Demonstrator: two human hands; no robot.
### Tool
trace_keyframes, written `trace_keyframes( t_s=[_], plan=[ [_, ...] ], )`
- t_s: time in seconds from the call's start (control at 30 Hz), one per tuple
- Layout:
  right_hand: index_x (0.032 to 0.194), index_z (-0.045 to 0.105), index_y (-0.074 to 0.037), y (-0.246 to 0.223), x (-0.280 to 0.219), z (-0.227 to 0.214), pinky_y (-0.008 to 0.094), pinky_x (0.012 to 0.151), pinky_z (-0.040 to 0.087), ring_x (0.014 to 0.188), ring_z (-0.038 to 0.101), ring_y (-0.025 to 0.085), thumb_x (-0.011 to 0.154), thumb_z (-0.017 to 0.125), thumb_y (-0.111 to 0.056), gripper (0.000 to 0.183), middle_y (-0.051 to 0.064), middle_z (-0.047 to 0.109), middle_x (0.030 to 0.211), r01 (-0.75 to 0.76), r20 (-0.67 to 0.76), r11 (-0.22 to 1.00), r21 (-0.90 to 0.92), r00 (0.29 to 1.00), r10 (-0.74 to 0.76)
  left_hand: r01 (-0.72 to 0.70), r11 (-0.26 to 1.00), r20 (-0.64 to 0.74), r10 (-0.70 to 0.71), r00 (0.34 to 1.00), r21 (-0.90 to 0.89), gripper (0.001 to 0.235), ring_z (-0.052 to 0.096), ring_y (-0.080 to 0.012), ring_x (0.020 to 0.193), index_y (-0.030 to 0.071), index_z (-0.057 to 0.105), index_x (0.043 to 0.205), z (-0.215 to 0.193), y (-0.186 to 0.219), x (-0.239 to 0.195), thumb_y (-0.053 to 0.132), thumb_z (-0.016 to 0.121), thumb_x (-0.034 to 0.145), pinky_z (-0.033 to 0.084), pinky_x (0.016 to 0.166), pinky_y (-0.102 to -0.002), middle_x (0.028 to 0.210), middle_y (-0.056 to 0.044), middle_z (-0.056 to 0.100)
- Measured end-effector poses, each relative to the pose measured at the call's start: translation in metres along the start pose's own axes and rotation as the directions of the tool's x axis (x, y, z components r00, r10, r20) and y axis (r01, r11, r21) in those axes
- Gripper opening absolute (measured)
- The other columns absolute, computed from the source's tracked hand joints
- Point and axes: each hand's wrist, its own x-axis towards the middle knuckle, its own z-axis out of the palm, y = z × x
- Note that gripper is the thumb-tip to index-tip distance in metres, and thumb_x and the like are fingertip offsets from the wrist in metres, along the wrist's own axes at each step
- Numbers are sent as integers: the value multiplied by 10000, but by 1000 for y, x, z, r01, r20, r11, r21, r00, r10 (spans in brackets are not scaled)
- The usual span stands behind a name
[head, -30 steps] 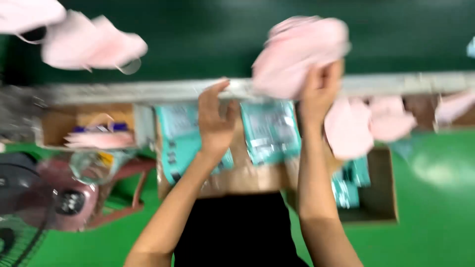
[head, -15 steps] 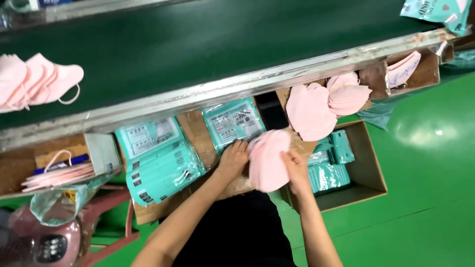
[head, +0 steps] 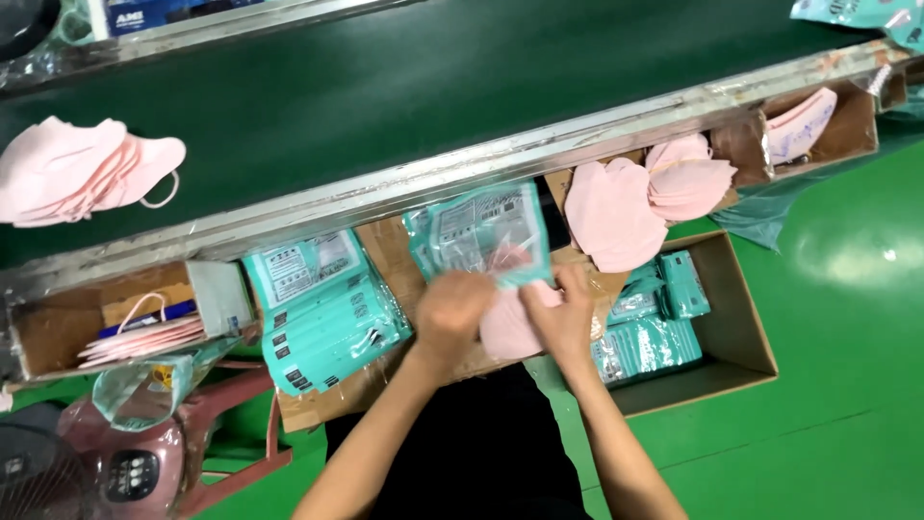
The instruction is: Packaging stacks of pink face masks into plastic packets on a factory conveyor belt.
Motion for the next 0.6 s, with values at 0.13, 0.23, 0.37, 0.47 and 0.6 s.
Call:
trace_keyframes(
  t_s=[0.13,0.23,0.37,0.47,0.6],
  plan=[
    [1049,730,-7,-19,8,4,285,949,491,1049,626,148,852,752,-80,211,47,684,1108,69,-142,928,365,990,-18,-133,973,32,142,989,-186,162,659,-280,963,23,666,1035,-33,26,7,80,756,912,558,860,-402,1018,-105,659],
    [1028,750,-5,-40,7,3,299,994,483,1071,630,161,877,750,-63,161,55,688,1112,52,-124,912,407,992,-1,295,922,-361,-372,855,-252,572,558,-366,1091,-125,508,1240,-40,26,5,132,729,779,458,953,-422,1184,-236,541],
    [1114,680,4,-41,8,32,312,957,484,1033,611,159,817,792,-65,325,68,654,1084,123,-2,951,284,992,-127,622,10,397,-761,513,-783,361,660,-163,1063,-25,639,1262,-2,-8,-52,123,678,934,537,951,-331,1171,-75,706],
    [1282,544,-11,-53,15,54,303,887,501,994,582,139,791,801,-81,559,64,596,1145,82,-86,964,254,994,-62,546,137,226,-808,544,-827,391,656,-138,1093,-16,631,1270,-14,13,-29,84,705,900,522,980,-308,1207,-66,704],
    [1377,506,-7,-49,-4,63,352,914,539,1089,598,180,937,708,-99,493,100,564,1252,-205,119,645,736,977,175,417,130,104,-864,493,-899,359,688,-162,1003,-60,638,1209,-19,6,-28,71,741,891,561,908,-346,1126,-89,720]
  ],
)
